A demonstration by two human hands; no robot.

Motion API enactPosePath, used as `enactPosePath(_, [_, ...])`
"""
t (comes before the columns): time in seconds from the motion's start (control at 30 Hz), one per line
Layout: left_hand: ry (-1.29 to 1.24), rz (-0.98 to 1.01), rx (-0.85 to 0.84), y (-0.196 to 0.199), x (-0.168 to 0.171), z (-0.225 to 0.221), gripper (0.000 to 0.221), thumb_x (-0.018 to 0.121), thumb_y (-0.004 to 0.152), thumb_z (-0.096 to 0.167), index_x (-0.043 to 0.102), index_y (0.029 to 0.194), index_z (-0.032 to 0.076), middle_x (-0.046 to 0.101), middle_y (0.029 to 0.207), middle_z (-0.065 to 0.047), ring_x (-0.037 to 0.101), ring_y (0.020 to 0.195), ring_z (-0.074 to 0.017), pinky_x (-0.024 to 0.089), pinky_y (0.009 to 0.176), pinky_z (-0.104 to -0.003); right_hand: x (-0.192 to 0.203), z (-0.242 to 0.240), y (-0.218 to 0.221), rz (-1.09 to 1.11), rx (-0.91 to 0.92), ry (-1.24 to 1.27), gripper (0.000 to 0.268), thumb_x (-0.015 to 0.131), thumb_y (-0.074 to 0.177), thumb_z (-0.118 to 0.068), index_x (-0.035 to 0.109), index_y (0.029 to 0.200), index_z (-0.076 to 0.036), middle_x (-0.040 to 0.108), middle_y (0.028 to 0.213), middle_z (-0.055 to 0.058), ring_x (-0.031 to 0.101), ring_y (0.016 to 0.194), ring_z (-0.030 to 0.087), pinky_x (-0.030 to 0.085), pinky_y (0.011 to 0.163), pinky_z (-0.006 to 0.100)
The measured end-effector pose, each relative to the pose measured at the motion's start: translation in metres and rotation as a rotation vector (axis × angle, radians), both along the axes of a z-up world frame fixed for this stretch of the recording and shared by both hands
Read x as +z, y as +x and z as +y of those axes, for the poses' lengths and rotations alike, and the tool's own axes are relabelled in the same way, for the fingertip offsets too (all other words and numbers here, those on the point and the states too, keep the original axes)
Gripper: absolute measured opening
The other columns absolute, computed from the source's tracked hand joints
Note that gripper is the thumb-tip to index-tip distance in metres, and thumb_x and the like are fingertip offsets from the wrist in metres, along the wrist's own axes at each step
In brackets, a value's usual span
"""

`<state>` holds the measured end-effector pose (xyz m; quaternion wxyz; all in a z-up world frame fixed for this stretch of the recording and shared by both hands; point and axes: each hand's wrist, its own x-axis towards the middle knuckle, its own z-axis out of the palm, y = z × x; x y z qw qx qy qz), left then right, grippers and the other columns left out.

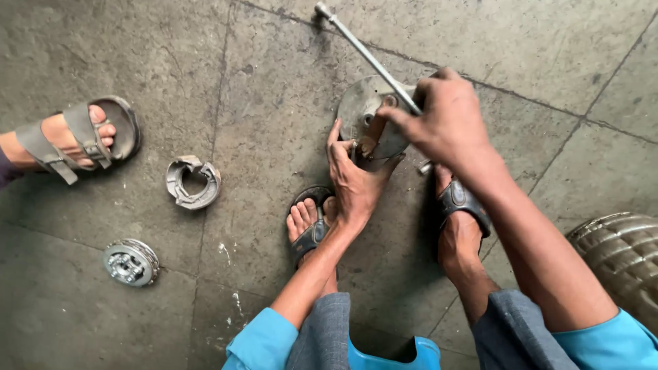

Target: The person sits on a low stool on the workshop floor and works on a scooter brake backing plate with a rusted lever arm. They use a long T-handle socket wrench to loosen bolts on the plate, apply oil from a red oil can to the fasteners, and pry at the lever with a flat screwdriver while holding the plate steady.

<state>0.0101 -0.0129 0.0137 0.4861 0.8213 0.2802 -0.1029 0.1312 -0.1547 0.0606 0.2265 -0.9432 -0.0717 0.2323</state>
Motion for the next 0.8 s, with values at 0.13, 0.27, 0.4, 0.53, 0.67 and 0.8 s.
enactPosePath(0.13, [0.164, -0.322, -0.057, -0.010, -0.014, 0.005, 0.069, 0.095, 0.069, 0.022, 0.046, 0.113, 0.000, 0.046, 0.149, -0.027, 0.054, 0.133, -0.0434, 0.048, 0.107, -0.049, 0.010, -0.004, 0.010, 0.269, -0.193, 0.102, 0.051, 0.078, 0.092, -0.050, 0.072, 0.085, 0.000, 0.064, 0.075, 0.013, 0.062, 0.064, 0.022, 0.052, 0.060, 0.040])
enactPosePath(0.27, [0.010, -0.227, 0.036, -0.010, -0.016, 0.009, 0.054, 0.090, 0.076, 0.016, 0.050, 0.107, 0.000, 0.046, 0.150, -0.024, 0.059, 0.129, -0.0389, 0.052, 0.102, -0.047, 0.021, -0.006, 0.016, 0.491, -0.376, 0.148, 0.036, 0.071, 0.097, -0.040, 0.069, 0.083, -0.006, 0.061, 0.059, 0.001, 0.058, 0.051, 0.010, 0.048, 0.048, 0.031])
enactPosePath(0.4, [0.040, -0.261, 0.075, -0.007, -0.015, 0.013, 0.051, 0.090, 0.073, 0.015, 0.051, 0.102, 0.000, 0.049, 0.147, -0.022, 0.058, 0.129, -0.0390, 0.052, 0.100, -0.046, 0.027, -0.015, 0.009, 0.488, -0.380, 0.203, 0.036, 0.074, 0.102, -0.034, 0.065, 0.086, -0.003, 0.058, 0.065, 0.006, 0.052, 0.053, 0.011, 0.042, 0.047, 0.029])
enactPosePath(0.53, [0.032, -0.273, 0.062, 0.000, -0.013, 0.017, 0.047, 0.091, 0.071, 0.016, 0.054, 0.096, 0.002, 0.056, 0.139, -0.017, 0.063, 0.122, -0.0348, 0.053, 0.098, -0.045, 0.046, -0.039, -0.019, 0.563, -0.597, 0.475, 0.023, 0.068, 0.099, -0.023, 0.061, 0.102, -0.001, 0.067, 0.089, 0.004, 0.052, 0.058, 0.008, 0.041, 0.049, 0.026])
enactPosePath(0.67, [0.049, -0.248, 0.075, 0.016, -0.014, 0.022, 0.044, 0.092, 0.072, 0.017, 0.055, 0.093, 0.003, 0.060, 0.134, -0.015, 0.065, 0.117, -0.0332, 0.055, 0.092, -0.045, 0.062, -0.102, -0.070, 0.567, -0.723, 0.662, 0.044, 0.056, 0.105, -0.024, 0.060, 0.140, 0.002, 0.064, 0.096, 0.012, 0.047, 0.060, 0.009, 0.038, 0.053, 0.023])
enactPosePath(0.8, [0.153, -0.355, 0.048, 0.023, -0.020, 0.029, 0.051, 0.096, 0.064, 0.018, 0.053, 0.088, 0.003, 0.060, 0.131, -0.014, 0.065, 0.114, -0.0344, 0.054, 0.094, -0.046, 0.043, -0.241, -0.126, 0.562, -0.764, 0.649, 0.041, 0.056, 0.106, -0.022, 0.060, 0.138, 0.004, 0.065, 0.096, 0.014, 0.047, 0.061, 0.009, 0.038, 0.053, 0.022])
